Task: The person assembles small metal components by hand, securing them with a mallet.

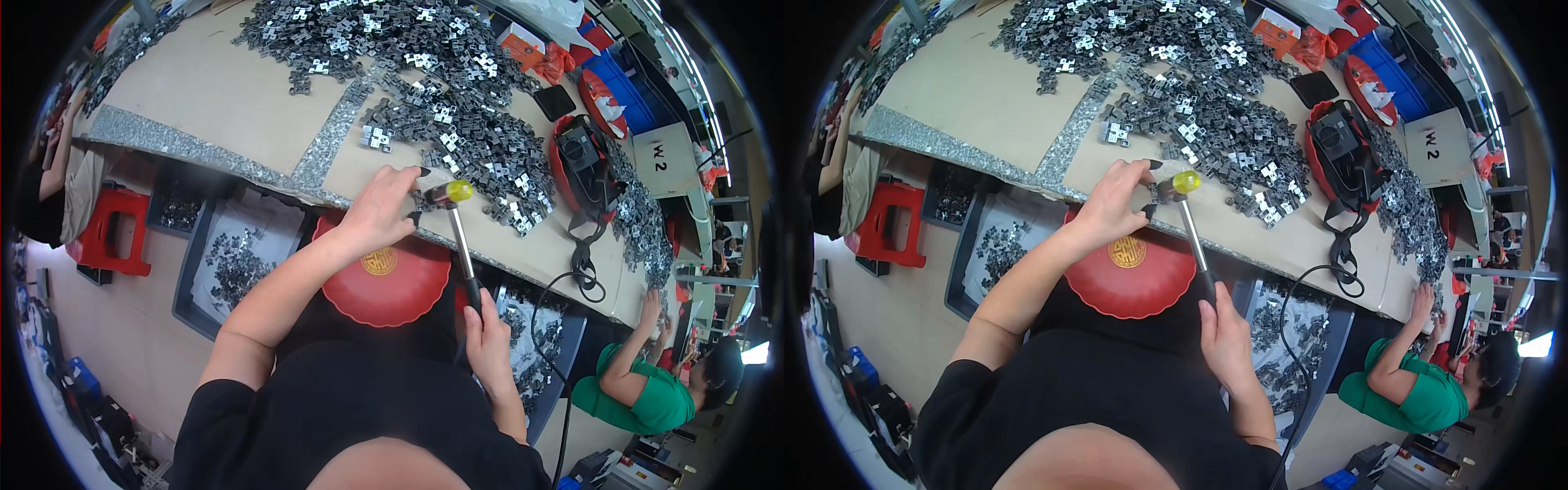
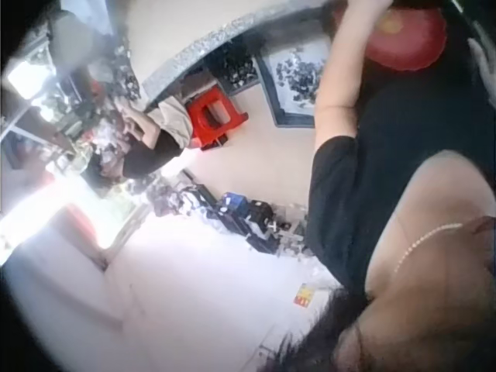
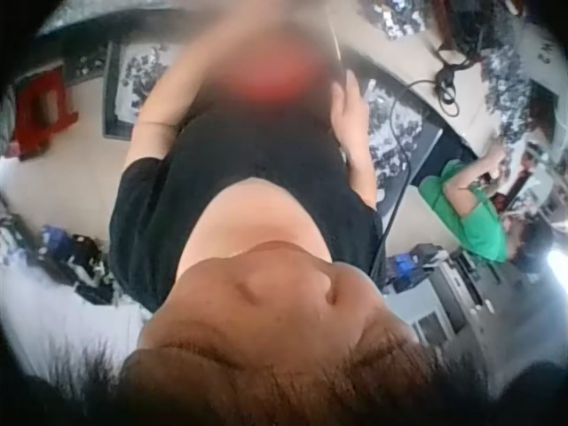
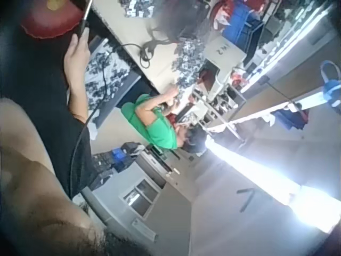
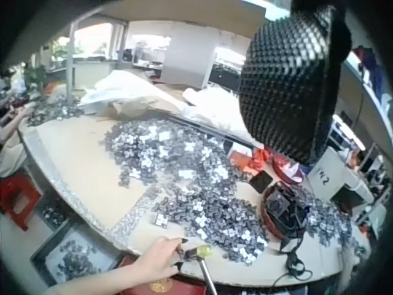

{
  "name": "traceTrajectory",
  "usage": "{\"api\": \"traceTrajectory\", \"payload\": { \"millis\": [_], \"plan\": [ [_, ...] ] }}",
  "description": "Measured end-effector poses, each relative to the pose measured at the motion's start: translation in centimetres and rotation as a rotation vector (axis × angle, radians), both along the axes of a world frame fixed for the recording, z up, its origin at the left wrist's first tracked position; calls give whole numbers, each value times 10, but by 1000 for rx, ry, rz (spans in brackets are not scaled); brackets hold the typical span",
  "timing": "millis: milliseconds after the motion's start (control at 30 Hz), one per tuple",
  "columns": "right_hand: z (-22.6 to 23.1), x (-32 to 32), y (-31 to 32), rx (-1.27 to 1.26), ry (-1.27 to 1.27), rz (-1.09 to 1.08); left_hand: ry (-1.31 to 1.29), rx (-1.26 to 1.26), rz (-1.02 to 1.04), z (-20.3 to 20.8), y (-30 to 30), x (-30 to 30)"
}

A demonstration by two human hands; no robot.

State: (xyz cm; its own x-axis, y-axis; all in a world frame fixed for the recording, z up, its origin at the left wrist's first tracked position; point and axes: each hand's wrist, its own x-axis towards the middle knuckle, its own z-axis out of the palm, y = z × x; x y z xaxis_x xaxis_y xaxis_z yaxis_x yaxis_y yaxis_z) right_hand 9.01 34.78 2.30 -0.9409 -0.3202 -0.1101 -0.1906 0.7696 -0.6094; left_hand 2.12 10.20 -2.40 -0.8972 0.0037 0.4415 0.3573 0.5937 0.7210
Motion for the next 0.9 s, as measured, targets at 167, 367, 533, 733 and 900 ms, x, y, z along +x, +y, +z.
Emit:
{"api": "traceTrajectory", "payload": {
  "millis": [167, 367, 533, 733, 900],
  "plan": [
    [10, -3, 0, -349, -76, -226, -4, -99, -124, 4, -4, 16],
    [-1, -2, 5, -411, -84, -194, 97, -66, -24, 1, -24, 23],
    [-2, -4, -8, -426, -133, -168, -134, -162, 542, 21, -35, -18],
    [-10, -1, -4, -354, -78, -133, -267, -388, 410, 26, -45, -22],
    [-9, -2, -4, -345, -105, -143, -89, -411, 28, 14, -72, -11]
  ]
}}
